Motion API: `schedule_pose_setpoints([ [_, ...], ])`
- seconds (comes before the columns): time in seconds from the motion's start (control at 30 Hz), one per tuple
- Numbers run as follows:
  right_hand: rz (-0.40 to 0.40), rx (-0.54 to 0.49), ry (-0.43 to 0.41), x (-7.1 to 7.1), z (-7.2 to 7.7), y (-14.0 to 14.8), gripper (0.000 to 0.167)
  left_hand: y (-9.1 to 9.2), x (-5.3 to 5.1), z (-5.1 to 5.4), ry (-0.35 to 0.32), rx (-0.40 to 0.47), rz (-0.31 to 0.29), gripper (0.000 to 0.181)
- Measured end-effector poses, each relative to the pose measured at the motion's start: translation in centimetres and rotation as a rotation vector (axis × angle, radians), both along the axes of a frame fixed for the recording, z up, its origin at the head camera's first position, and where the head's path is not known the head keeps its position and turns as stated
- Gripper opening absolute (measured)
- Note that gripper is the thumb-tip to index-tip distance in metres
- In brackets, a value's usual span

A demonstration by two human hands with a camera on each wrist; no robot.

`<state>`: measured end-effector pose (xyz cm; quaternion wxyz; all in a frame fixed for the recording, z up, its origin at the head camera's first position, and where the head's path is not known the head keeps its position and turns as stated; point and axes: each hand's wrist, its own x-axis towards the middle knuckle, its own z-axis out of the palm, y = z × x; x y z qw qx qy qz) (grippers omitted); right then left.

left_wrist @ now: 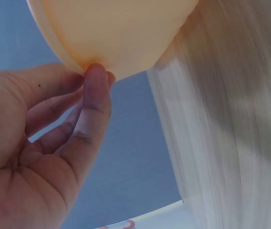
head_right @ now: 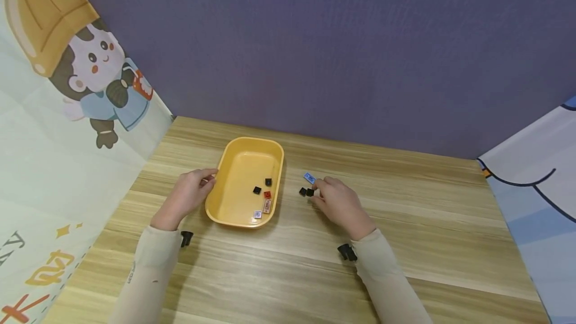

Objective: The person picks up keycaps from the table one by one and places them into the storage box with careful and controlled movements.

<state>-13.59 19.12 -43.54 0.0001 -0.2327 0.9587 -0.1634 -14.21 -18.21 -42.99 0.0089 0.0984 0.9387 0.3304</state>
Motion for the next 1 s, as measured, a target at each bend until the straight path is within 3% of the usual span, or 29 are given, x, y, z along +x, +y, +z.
schedule_pose_setpoints([
  [0.23,0.075,-0.001,0.075,-0.4,2.1,-4.8,0.023,-0.1,0.0,0.1,-0.007,0.002,0.003,0.032],
  [0.53,0.248,-0.025,0.092,-0.3,2.9,-11.0,0.021,-0.1,0.0,0.1,-0.014,0.006,0.003,0.033],
  [1.0,0.263,-0.021,0.064,-0.3,2.7,-12.7,0.022,0.0,-0.1,-0.1,0.0,0.009,0.006,0.032],
])
